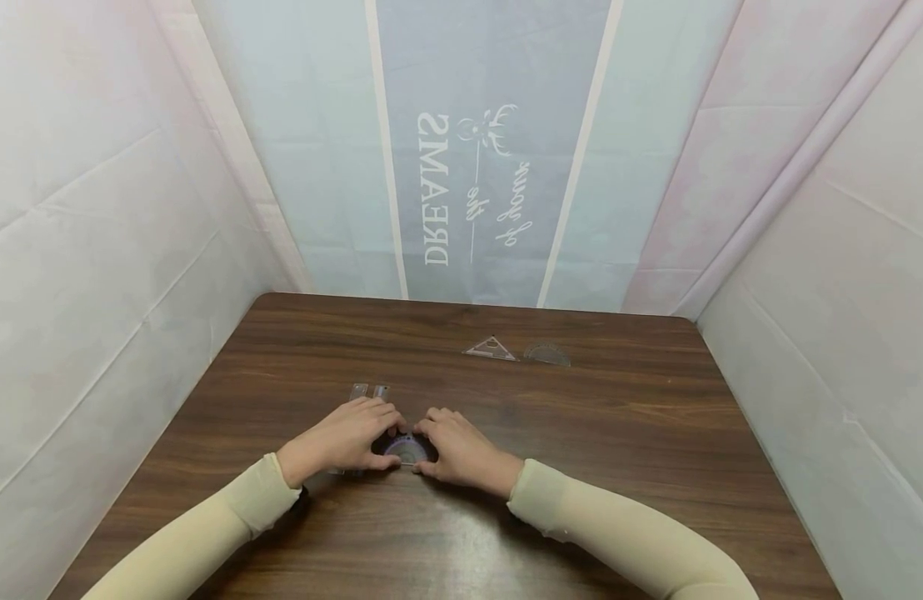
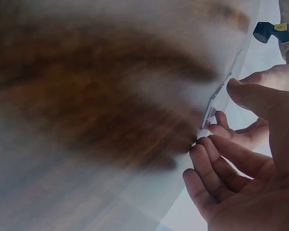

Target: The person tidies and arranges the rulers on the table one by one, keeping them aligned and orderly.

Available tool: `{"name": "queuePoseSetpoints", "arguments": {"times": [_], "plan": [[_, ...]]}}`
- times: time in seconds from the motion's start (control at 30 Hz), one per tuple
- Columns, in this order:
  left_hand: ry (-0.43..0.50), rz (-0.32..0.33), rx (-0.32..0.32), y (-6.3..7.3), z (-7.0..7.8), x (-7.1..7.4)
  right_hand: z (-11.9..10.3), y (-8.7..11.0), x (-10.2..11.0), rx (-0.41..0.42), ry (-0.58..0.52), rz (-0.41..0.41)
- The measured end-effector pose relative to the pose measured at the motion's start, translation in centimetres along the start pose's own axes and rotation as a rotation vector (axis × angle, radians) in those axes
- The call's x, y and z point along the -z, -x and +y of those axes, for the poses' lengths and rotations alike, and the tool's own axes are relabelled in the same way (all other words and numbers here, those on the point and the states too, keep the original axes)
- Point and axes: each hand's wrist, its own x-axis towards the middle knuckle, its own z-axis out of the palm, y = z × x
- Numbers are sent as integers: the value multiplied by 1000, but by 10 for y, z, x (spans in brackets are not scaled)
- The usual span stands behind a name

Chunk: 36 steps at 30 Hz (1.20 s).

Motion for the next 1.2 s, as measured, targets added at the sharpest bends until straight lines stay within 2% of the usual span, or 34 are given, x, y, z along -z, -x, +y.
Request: {"name": "queuePoseSetpoints", "arguments": {"times": [0.23, 0.37, 0.5, 0.7, 0.93, 1.2], "plan": [[24, 7, -2, -5, -1, 2, 3, 5, 5, -35, -84, -19], [41, 26, -12, -13, 1, 7, 8, 8, 10, -44, -106, 8], [34, 8, -8, -23, 3, 12, 14, 12, 18, -66, -113, 29], [30, -17, 5, -45, 3, 18, 33, 21, 32, -133, -120, 66], [133, 7, -11, -77, 10, 23, 56, 35, 48, -215, -143, 98], [210, -22, 10, -110, 18, 30, 85, 49, 57, -276, -137, 141]]}}
